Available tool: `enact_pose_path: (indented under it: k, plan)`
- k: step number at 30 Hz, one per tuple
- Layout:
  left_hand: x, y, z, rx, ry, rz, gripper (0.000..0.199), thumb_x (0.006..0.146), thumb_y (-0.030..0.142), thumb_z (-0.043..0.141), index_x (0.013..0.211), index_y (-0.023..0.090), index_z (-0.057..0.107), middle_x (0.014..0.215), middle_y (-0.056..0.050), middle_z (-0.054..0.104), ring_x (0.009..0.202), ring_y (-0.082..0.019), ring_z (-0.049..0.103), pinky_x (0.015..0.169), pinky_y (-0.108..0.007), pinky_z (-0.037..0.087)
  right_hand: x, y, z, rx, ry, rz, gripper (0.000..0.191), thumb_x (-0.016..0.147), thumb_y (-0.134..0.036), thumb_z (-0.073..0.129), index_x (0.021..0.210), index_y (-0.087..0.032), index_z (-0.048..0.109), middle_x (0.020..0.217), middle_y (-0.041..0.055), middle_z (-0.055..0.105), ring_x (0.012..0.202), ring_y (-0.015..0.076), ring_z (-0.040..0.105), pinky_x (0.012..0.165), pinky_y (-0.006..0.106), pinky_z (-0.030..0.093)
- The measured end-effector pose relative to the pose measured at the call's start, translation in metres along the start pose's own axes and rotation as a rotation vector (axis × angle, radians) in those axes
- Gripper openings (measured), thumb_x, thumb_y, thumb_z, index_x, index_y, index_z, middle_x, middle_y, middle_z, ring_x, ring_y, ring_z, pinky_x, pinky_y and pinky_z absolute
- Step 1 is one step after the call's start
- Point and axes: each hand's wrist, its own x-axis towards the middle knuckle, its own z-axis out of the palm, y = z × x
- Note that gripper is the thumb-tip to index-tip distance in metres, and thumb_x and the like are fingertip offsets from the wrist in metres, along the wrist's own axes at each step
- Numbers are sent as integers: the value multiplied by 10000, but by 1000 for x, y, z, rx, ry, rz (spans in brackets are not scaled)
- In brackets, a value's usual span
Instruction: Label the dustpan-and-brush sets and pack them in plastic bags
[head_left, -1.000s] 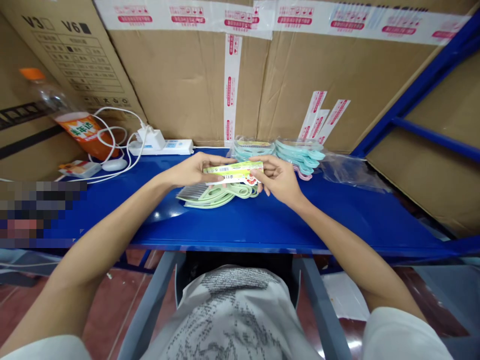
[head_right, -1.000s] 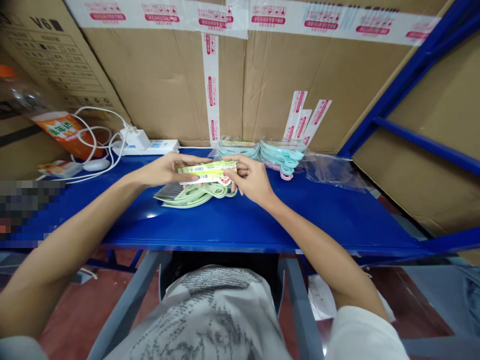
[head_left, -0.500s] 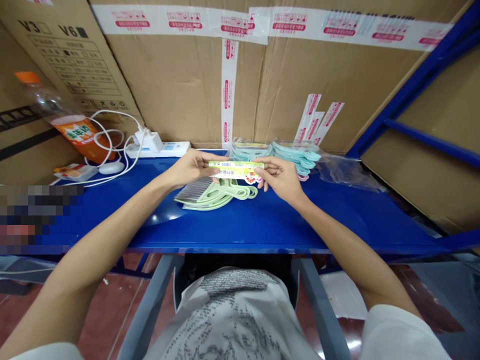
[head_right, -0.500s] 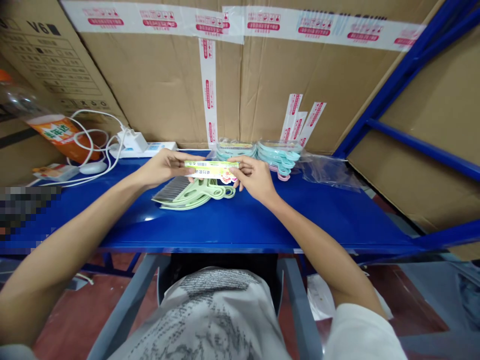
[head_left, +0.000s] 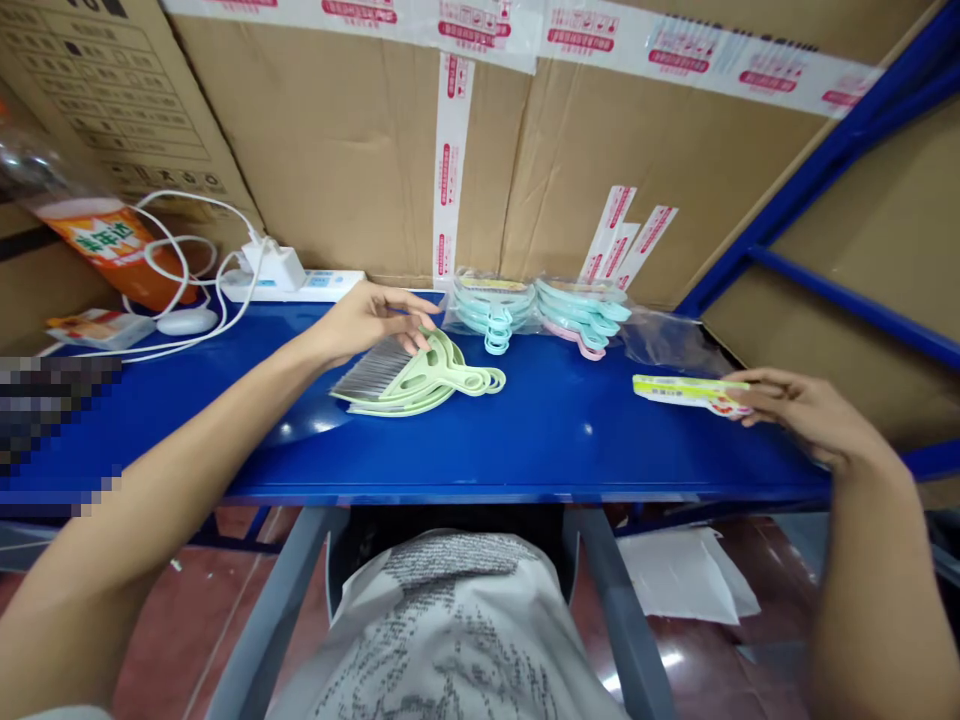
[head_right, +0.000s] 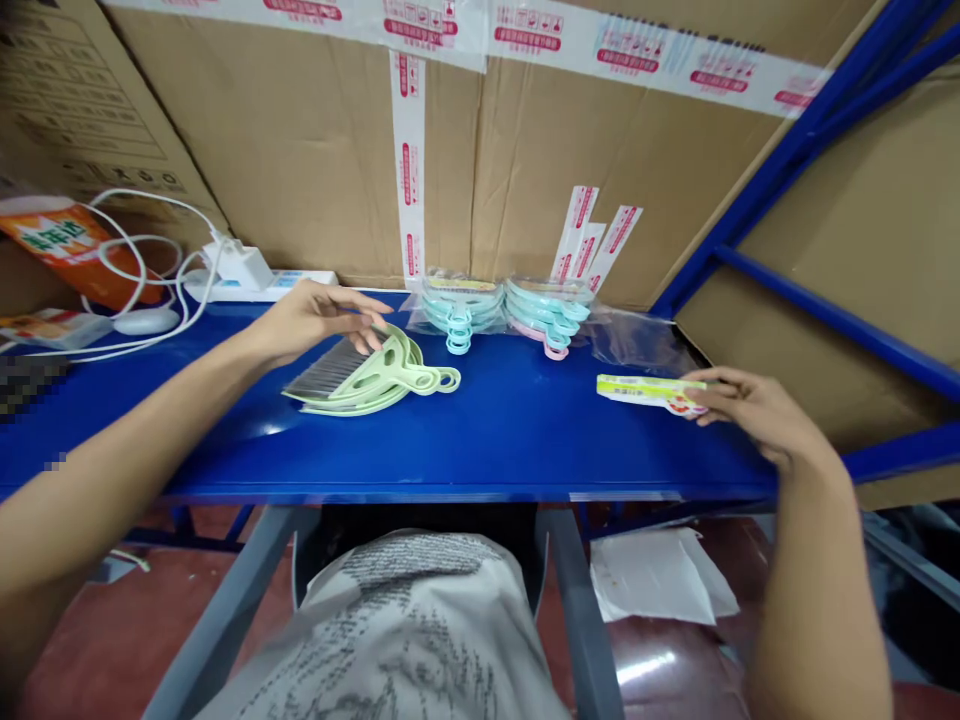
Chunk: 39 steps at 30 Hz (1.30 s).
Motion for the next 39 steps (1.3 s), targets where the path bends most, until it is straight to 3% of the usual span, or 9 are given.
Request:
enact_pose_path:
  k: [3, 7, 11, 15, 20, 26, 30, 34, 39]
  plan:
    - [1, -3, 1, 3, 1, -14, 356, 816, 378, 870, 1092, 154, 864, 1003, -133, 854, 826, -259, 821, 793, -414, 683, -15, 27, -13, -17, 19, 121, 410, 499, -330, 1059, 822, -213, 836, 835, 274, 754, 654, 270, 748, 568, 407, 623]
    - [2, -5, -1, 0, -15, 1, 353, 794, 391, 896, 1026, 130, 845, 920, -124, 847, 778, -251, 817, 777, -408, 689, -41, 25, -13, -276, -100, 166, 373, 665, -517, 997, 857, -239, 840, 815, 276, 751, 568, 290, 712, 541, 486, 566]
    - [2, -5, -2, 8, -22, 20, 334, 800, 391, 899, 986, 122, 829, 867, -117, 838, 768, -254, 817, 771, -404, 692, -46, 6, -7, -652, 4, -77, 62, 868, -289, 871, 926, -310, 867, 839, 210, 788, 702, 302, 754, 807, 560, 577]
    - [1, -2, -2, 27, -37, 17, 261, 809, 360, 874, 949, 145, 828, 839, -101, 833, 766, -243, 812, 768, -381, 686, -20, 3, 7, -781, -131, -403, 684, 693, 104, 678, 1197, -310, 883, 1336, 239, 764, 1232, 363, 754, 1095, 547, 524]
    - [3, -4, -2, 18, -50, 30, 255, 815, 368, 868, 935, 148, 825, 884, -113, 844, 757, -233, 813, 737, -358, 681, 17, 16, 24, -1030, -404, -566, 910, 623, 71, 596, 1428, -308, 791, 1727, 225, 436, 1649, 405, 381, 1291, 590, 362]
    - [4, -10, -6, -5, -77, 44, 222, 852, 316, 845, 977, 133, 832, 946, -135, 845, 787, -257, 830, 741, -390, 693, 35, 31, 7, -1345, -328, -644, 498, 898, -306, 702, 1380, -271, 821, 1696, 223, 415, 1647, 472, 294, 1299, 637, 329]
    - [4, -12, -7, -8, -106, 57, 190, 839, 280, 842, 955, 130, 830, 976, -145, 841, 810, -271, 837, 742, -399, 701, 40, 37, -10, -1401, -281, -580, 463, 945, -494, 680, 1239, -189, 868, 1607, 274, 503, 1595, 462, 372, 1279, 604, 380]
    - [5, -13, -5, -9, -95, 52, 175, 837, 286, 839, 922, 133, 831, 915, -126, 838, 771, -248, 830, 711, -358, 694, 35, 33, -19, -1367, -293, -608, 470, 946, -321, 640, 1366, -200, 813, 1636, 238, 508, 1574, 437, 402, 1290, 587, 377]
    - [6, -15, -4, 2, -86, 33, 207, 829, 318, 855, 925, 136, 834, 844, -110, 835, 719, -236, 816, 702, -353, 696, 20, 18, -4, -1294, -428, -744, 731, 793, -84, 667, 1495, -282, 730, 1746, 151, 399, 1645, 384, 305, 1307, 546, 365]
